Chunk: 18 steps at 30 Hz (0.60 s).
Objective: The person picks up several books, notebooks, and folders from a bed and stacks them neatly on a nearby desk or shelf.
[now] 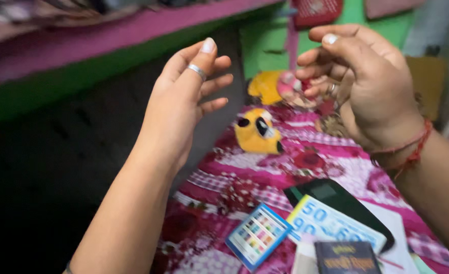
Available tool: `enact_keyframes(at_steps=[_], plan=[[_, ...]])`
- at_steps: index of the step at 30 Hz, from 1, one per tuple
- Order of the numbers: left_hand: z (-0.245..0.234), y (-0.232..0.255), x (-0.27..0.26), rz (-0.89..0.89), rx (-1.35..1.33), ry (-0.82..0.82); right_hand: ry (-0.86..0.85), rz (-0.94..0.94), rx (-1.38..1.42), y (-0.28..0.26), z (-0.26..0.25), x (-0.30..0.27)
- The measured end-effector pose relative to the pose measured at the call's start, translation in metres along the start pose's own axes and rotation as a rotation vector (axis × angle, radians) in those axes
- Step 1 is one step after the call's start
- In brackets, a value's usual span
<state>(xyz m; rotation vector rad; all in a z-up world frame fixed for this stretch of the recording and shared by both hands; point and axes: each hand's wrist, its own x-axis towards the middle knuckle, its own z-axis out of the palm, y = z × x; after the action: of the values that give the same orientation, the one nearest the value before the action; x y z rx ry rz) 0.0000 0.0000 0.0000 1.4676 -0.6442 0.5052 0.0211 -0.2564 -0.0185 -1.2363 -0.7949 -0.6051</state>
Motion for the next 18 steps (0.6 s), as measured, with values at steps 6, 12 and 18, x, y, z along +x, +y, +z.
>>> enact_keyframes(at_steps=[6, 12, 18], plan=[[0.082, -0.080, 0.000, -0.119, -0.098, -0.053, 0.094, 0.105, -0.020, 0.022, -0.093, -0.037], [0.148, -0.178, -0.011, -0.325, -0.176, -0.059, 0.187, 0.270, -0.076, 0.061, -0.156, -0.082], [0.189, -0.284, -0.043, -0.657, -0.084, -0.141, 0.237, 0.532, -0.133, 0.120, -0.208, -0.146]])
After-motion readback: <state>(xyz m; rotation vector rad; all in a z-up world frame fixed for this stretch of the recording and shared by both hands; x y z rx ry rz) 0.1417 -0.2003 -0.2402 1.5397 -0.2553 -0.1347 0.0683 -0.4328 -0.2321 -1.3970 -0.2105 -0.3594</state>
